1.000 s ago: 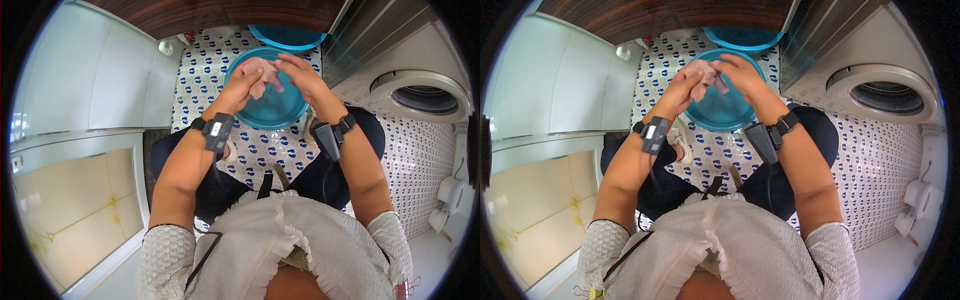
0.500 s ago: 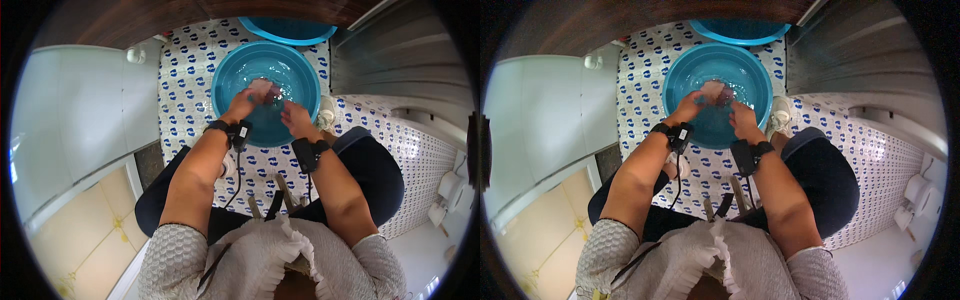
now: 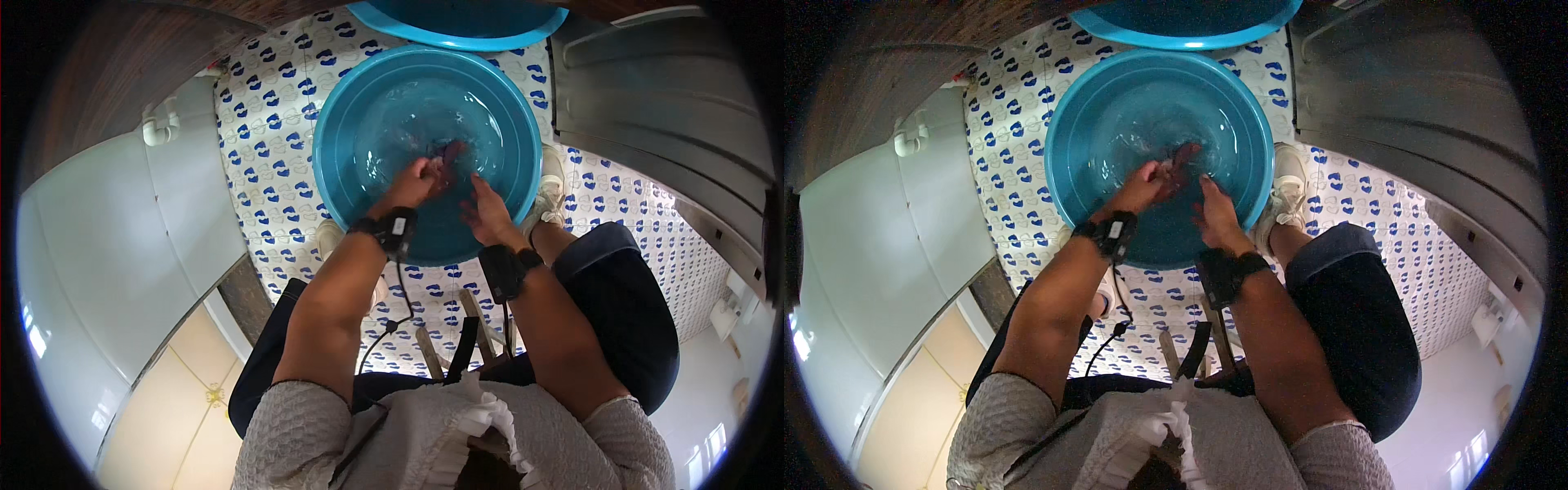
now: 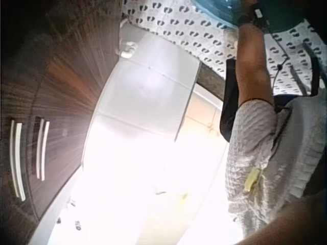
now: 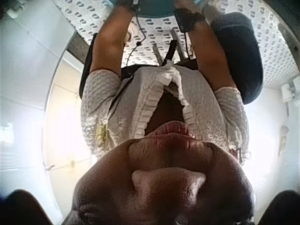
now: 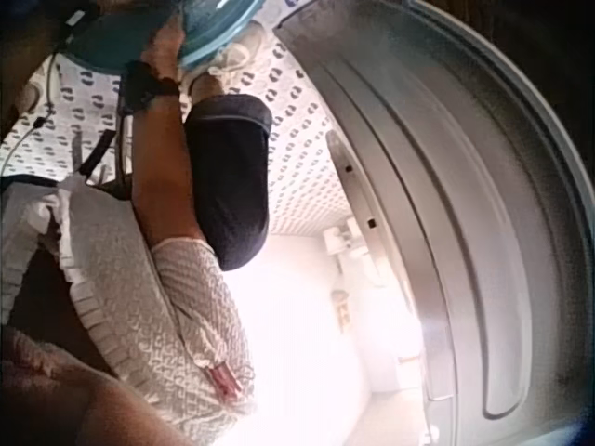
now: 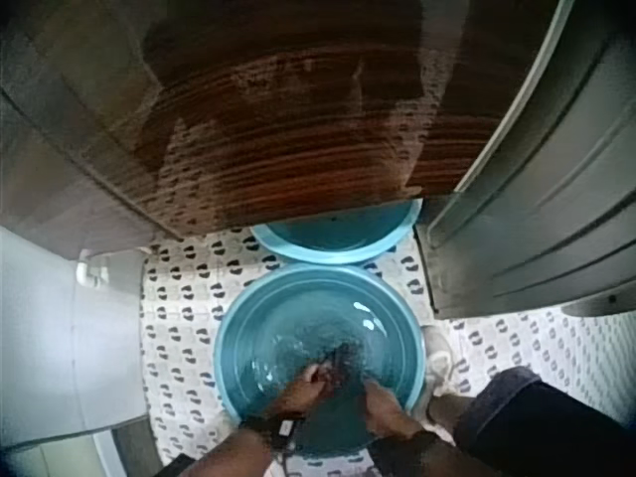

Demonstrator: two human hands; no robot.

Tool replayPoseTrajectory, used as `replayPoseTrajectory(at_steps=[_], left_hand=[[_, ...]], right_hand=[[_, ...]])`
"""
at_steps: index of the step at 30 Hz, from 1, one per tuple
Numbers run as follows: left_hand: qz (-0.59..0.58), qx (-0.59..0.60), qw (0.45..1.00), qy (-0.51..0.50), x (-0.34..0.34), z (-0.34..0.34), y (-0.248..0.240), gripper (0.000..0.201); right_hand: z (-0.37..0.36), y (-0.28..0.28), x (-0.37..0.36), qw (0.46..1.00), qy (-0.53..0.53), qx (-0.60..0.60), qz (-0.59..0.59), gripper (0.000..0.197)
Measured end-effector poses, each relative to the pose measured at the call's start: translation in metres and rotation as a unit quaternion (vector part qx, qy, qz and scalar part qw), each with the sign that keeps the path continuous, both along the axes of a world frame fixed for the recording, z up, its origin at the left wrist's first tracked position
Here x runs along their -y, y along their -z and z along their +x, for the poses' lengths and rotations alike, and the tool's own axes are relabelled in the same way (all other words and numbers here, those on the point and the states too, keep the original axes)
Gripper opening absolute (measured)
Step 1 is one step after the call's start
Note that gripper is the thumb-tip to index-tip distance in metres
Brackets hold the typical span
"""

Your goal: The person wipes a glass door with a cloth, rinses the cloth in a basin of water, and wipes the inside and outside surfaces of a cabinet door under a sink.

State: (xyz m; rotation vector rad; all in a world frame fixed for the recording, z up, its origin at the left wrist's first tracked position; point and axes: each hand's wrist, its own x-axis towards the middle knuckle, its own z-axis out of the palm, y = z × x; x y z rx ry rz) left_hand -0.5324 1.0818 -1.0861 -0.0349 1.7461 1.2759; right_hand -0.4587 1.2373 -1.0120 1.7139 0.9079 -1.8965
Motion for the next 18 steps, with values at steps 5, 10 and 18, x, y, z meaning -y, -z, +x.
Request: replayPoseTrajectory(at_steps=[5,10,18], left_hand=[[0.049,0.207,0.977,-0.027,-0.004,0.011,-0.079,0.028],[-0.192,-0.184,0.964,0.028,0.013,-0.014,-0.089,0.023],[-0.150,-0.517,0.837,0.097,0.032,-0.034,-0.022,0.037]], right_hand=[[0.008,0.011,0.005,0.965,0.049,-0.226,-0.128,0.025],[-0.006,0.022,0.014,0.981,0.068,-0.159,0.094,0.020],[0.027,0.062,0.001,0.981,-0.107,-0.149,0.067,0.020]])
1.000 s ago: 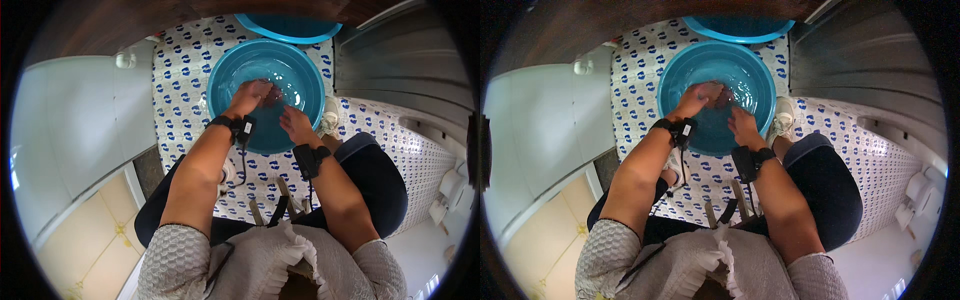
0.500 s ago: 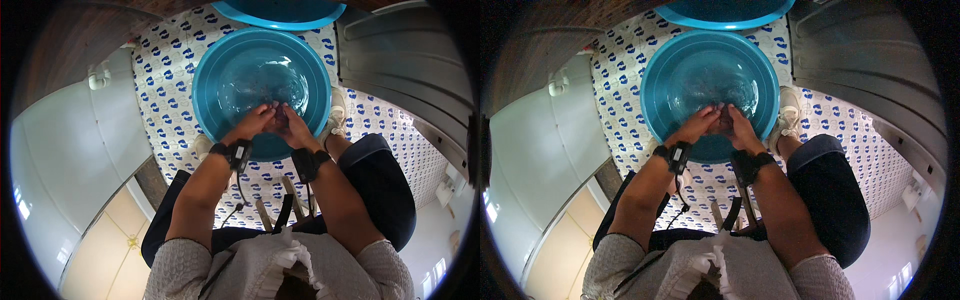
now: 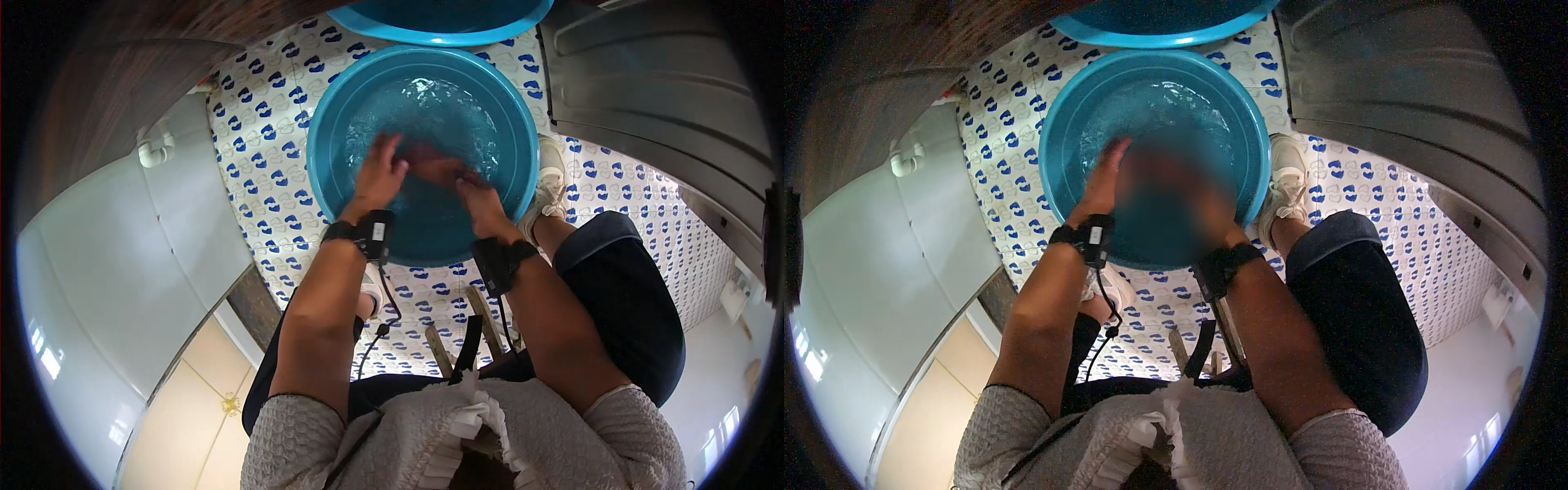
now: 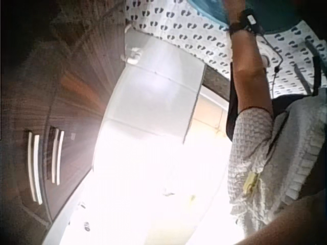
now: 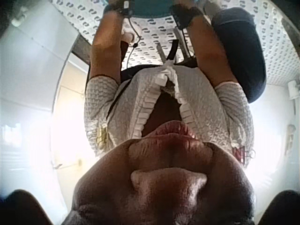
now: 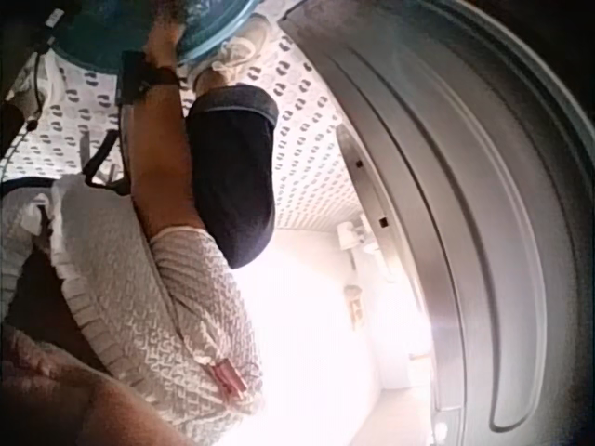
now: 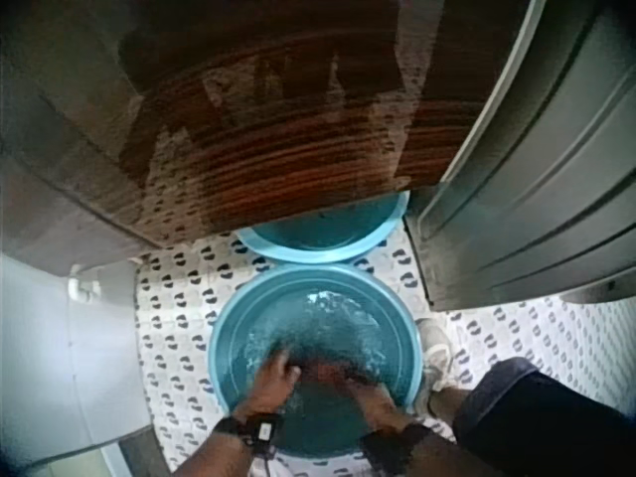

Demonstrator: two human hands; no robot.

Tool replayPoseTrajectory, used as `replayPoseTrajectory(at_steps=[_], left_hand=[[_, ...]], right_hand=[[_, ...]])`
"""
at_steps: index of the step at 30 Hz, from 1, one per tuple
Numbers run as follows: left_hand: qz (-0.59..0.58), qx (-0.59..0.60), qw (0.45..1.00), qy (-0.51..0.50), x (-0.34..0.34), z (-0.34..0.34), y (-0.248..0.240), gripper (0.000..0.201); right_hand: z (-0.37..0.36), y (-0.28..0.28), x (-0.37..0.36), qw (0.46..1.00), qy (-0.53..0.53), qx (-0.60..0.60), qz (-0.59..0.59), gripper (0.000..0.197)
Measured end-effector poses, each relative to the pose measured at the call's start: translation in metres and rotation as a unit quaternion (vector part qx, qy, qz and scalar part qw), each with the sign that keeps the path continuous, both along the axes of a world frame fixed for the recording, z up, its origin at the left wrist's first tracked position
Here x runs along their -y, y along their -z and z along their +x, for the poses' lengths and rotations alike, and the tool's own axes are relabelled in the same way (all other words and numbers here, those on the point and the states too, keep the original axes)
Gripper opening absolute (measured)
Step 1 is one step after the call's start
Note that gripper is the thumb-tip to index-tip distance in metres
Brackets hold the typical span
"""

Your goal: The person wipes a glass door with a cloth, rinses the cloth in a basin of water, and wipes the inside and outside surfaces of a cabinet door under a sink.

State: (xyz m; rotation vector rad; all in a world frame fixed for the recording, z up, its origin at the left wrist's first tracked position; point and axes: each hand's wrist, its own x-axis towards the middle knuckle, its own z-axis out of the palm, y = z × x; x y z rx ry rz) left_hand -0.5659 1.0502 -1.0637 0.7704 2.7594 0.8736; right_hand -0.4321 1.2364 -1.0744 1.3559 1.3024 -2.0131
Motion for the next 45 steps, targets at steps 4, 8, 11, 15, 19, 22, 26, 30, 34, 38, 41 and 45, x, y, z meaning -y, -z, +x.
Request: replayPoseTrajectory(at_steps=[4,8,11,15,19,22,26,30,34,38,41,45], left_hand=[[0.031,0.254,0.963,0.084,-0.024,0.035,0.004,0.036],[0.050,0.558,0.827,0.037,-0.023,0.069,0.020,0.021],[0.099,0.318,0.933,0.138,-0.041,0.059,-0.046,0.010],[0.138,0.222,0.955,0.142,-0.034,0.061,-0.086,0.013],[0.115,0.095,0.988,0.049,-0.039,0.066,-0.100,0.015],[0.100,0.083,0.991,0.001,-0.042,0.057,-0.110,0.016],[0.123,0.164,0.977,-0.065,-0.041,0.043,-0.097,0.020],[0.122,0.337,0.916,-0.180,-0.046,0.008,-0.089,0.022],[0.067,0.250,0.954,-0.150,-0.010,-0.010,-0.022,0.035],[-0.153,0.210,0.963,0.076,0.005,0.004,0.006,0.041],[-0.229,0.308,0.917,0.112,-0.009,0.034,-0.002,0.032],[-0.037,0.504,0.860,0.074,-0.019,0.052,-0.005,0.021]], right_hand=[[0.015,0.024,0.017,0.991,-0.094,0.035,0.085,0.033],[-0.004,-0.009,0.011,0.991,-0.065,0.120,-0.011,0.051],[-0.002,-0.013,0.008,0.982,0.074,0.078,-0.154,0.049],[-0.003,0.001,0.005,0.919,0.046,-0.143,-0.364,0.040],[-0.027,-0.022,0.030,0.908,-0.124,-0.394,-0.063,0.026],[-0.039,-0.066,0.035,0.840,-0.198,-0.473,0.177,0.021],[-0.043,-0.068,0.043,0.953,-0.013,-0.179,-0.244,0.025],[-0.058,-0.072,0.052,0.993,-0.041,0.005,-0.109,0.035],[-0.030,-0.030,0.068,0.997,-0.035,-0.049,0.057,0.039],[-0.003,-0.010,0.047,0.998,-0.030,0.046,0.021,0.042],[0.006,-0.015,0.040,0.999,-0.018,0.038,-0.007,0.042],[0.006,-0.025,0.029,0.994,-0.015,-0.051,-0.092,0.037]])
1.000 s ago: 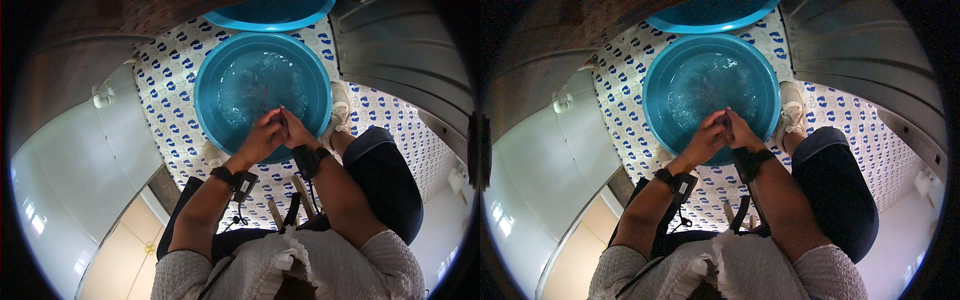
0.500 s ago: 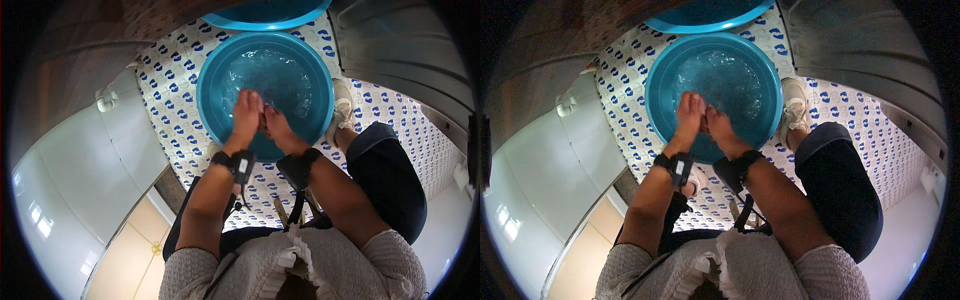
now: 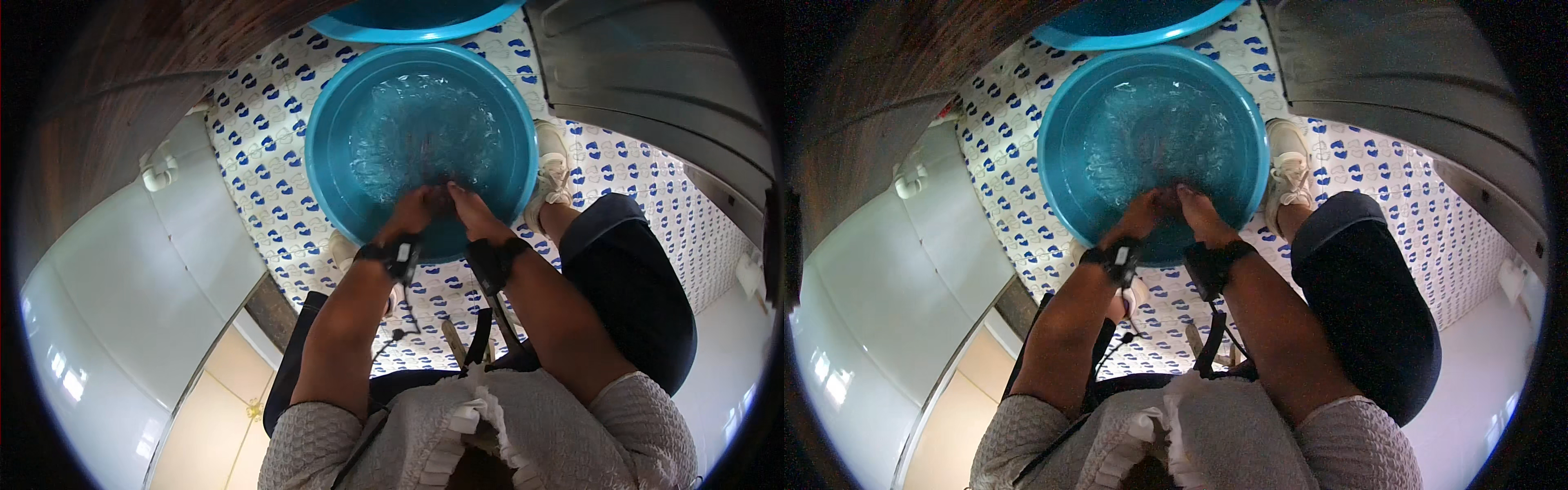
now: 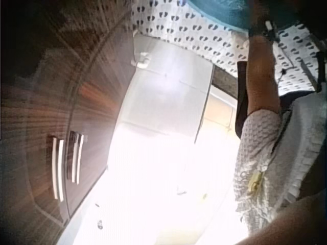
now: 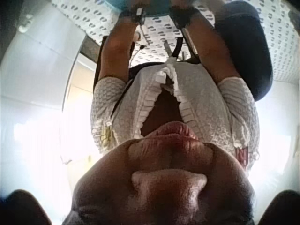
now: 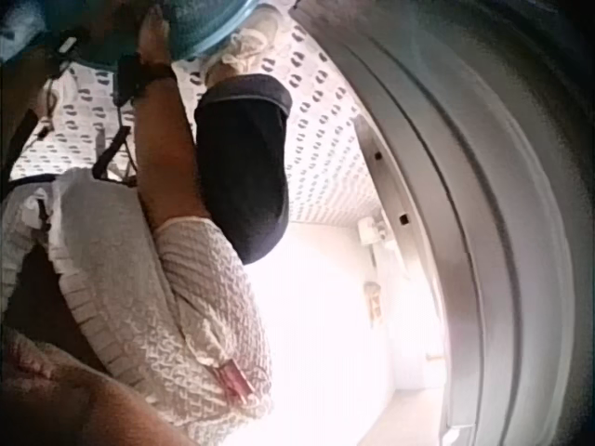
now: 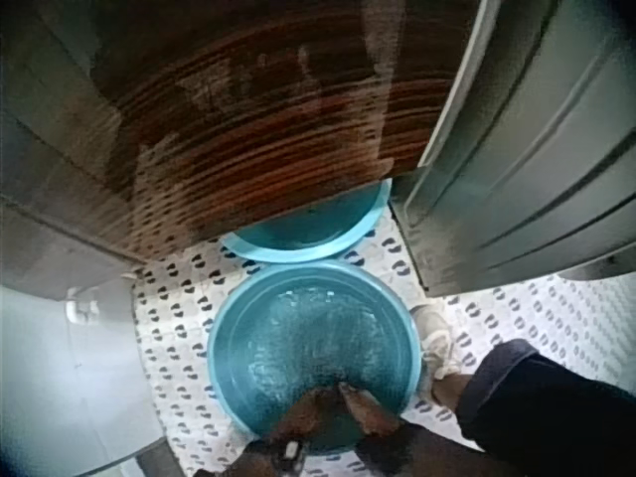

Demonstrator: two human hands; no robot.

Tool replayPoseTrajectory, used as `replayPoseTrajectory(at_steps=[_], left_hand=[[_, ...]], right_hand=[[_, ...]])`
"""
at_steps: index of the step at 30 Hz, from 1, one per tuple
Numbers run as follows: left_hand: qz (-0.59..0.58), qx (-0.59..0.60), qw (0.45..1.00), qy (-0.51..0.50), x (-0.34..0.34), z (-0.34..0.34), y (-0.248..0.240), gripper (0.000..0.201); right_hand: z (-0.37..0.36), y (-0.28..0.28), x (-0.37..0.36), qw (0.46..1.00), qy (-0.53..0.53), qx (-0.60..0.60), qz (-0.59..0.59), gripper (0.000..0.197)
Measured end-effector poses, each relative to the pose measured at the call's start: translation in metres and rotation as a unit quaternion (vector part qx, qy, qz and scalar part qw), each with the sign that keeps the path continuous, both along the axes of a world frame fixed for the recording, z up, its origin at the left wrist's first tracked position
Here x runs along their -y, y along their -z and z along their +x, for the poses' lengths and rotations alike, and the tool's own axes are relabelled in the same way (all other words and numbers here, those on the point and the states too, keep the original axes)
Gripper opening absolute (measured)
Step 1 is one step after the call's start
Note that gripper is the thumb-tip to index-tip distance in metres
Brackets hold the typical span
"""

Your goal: The person wipes a glass door with a cloth, rinses the cloth in a basin of water, and wipes the inside and outside surfaces of a cabinet door under a sink.

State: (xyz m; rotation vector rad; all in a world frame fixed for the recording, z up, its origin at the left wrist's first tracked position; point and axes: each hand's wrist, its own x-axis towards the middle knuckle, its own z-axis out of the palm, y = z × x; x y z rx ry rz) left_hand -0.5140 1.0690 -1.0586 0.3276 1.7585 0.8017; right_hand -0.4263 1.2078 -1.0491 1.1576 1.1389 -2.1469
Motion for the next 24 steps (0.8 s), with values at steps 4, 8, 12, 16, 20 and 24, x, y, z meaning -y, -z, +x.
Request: replayPoseTrajectory(at_steps=[4,8,12,16,20,24], left_hand=[[0.156,-0.276,0.948,-0.034,0.004,0.025,-0.017,0.020],[0.173,-0.349,0.913,-0.121,-0.008,0.015,-0.042,0.022],[0.089,-0.310,0.933,-0.160,-0.011,-0.002,-0.056,0.021],[0.007,-0.205,0.944,-0.258,-0.011,-0.031,-0.038,0.024],[-0.065,-0.263,0.931,-0.246,0.019,-0.069,-0.005,0.031],[-0.110,-0.409,0.899,-0.112,0.029,-0.069,0.008,0.040]], right_hand=[[-0.011,-0.015,-0.005,0.998,0.027,-0.013,-0.061,0.027],[-0.025,-0.013,0.009,0.919,0.190,-0.018,-0.346,0.023],[-0.035,-0.019,0.015,0.929,0.173,-0.036,-0.324,0.023],[-0.035,-0.011,0.026,0.940,0.173,-0.055,-0.288,0.023],[-0.049,-0.036,0.020,0.977,0.092,-0.023,-0.193,0.025],[-0.036,-0.012,0.022,0.998,0.044,0.022,-0.047,0.029]])
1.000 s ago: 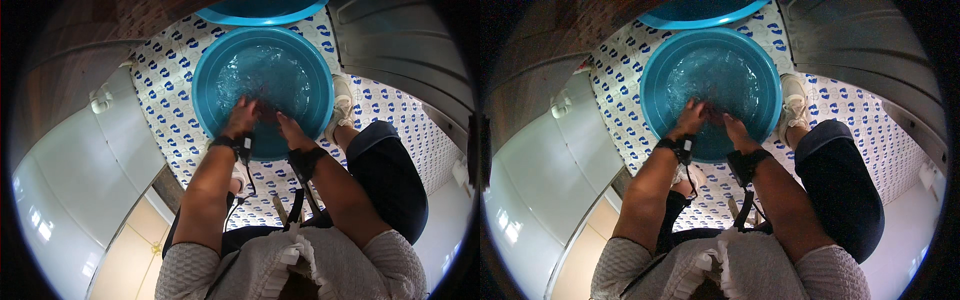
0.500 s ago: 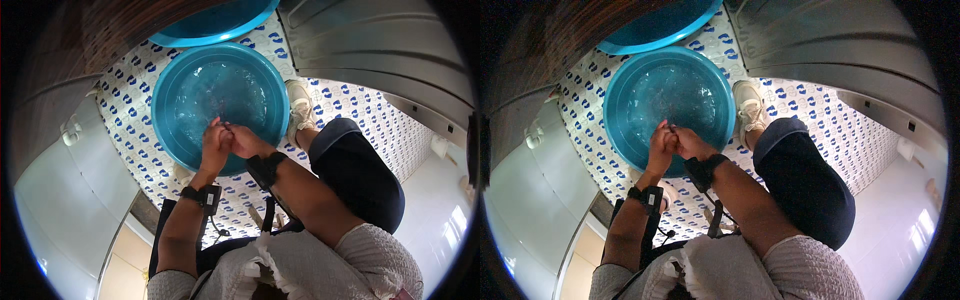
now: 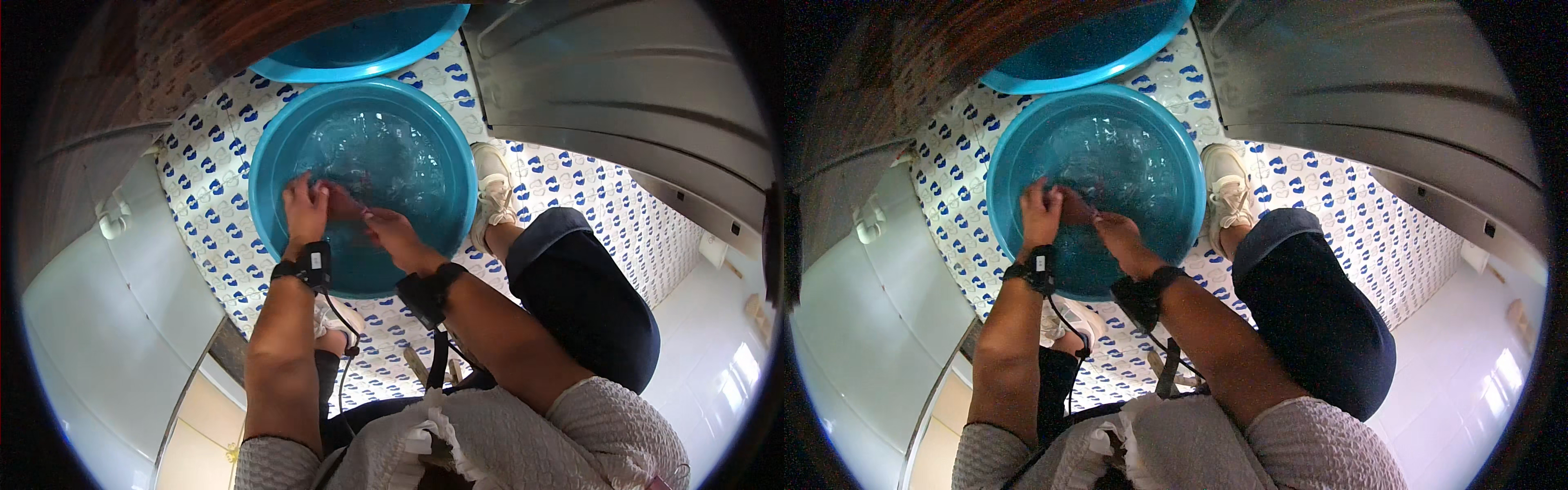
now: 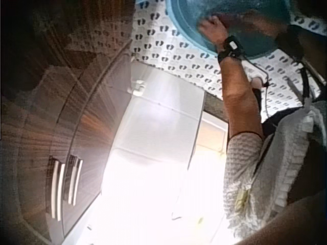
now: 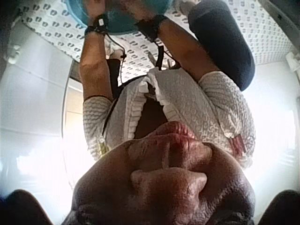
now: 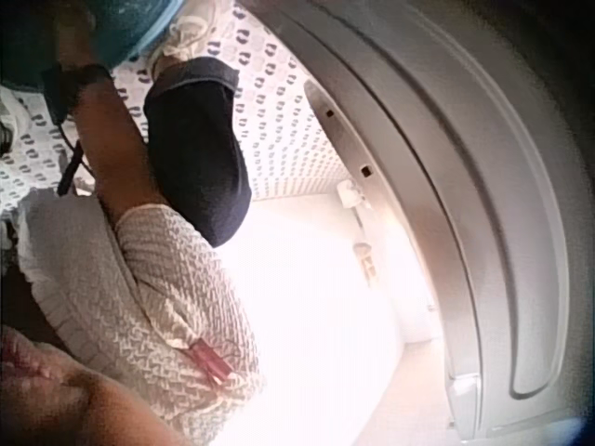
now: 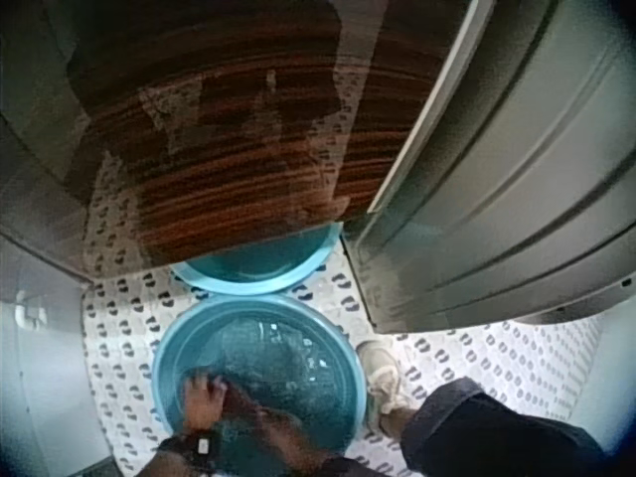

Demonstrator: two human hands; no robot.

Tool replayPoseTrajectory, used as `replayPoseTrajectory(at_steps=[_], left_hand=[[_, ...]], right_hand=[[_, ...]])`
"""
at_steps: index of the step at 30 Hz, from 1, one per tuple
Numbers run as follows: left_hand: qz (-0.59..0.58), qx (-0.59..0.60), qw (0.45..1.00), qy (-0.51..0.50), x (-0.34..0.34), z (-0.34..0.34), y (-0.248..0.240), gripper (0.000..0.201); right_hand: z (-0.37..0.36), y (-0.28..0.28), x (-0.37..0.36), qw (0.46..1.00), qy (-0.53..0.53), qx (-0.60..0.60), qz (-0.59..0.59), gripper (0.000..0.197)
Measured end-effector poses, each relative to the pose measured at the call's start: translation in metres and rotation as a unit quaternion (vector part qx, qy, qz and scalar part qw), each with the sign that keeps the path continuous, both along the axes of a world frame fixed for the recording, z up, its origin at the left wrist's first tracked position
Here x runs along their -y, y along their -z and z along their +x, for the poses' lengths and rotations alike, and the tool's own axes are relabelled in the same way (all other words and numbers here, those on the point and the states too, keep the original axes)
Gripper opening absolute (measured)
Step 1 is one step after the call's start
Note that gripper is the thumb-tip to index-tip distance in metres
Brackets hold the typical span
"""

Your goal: The person wipes a glass door with a cloth, rinses the cloth in a basin of water, and wipes the inside and outside surfaces of a cabinet door under a sink.

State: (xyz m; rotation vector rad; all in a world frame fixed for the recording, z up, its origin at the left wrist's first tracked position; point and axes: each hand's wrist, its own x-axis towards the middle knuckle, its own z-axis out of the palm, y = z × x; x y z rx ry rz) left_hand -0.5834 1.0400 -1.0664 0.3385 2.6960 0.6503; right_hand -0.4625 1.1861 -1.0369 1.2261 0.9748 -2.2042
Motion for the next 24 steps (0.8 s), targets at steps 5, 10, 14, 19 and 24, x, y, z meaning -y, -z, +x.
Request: replayPoseTrajectory(at_steps=[5,10,14,19,24], left_hand=[[-0.041,0.119,0.988,0.094,-0.014,0.048,0.008,0.039],[0.127,0.331,0.934,0.051,-0.043,0.075,-0.016,0.032],[0.261,0.464,0.847,-0.009,-0.047,0.089,-0.052,0.027],[0.248,0.059,0.957,0.136,-0.060,0.080,-0.069,0.026],[0.489,0.265,0.797,-0.235,-0.030,0.052,-0.006,0.031]], right_hand=[[0.024,0.018,-0.012,0.989,0.004,0.134,0.055,0.029],[0.043,0.050,-0.016,0.988,0.029,0.140,0.050,0.027],[0.015,0.007,-0.025,0.981,0.134,0.122,-0.066,0.044],[0.023,0.037,-0.006,0.975,0.082,-0.202,-0.040,0.032],[-0.029,-0.040,0.022,0.965,0.145,-0.060,-0.209,0.045]])
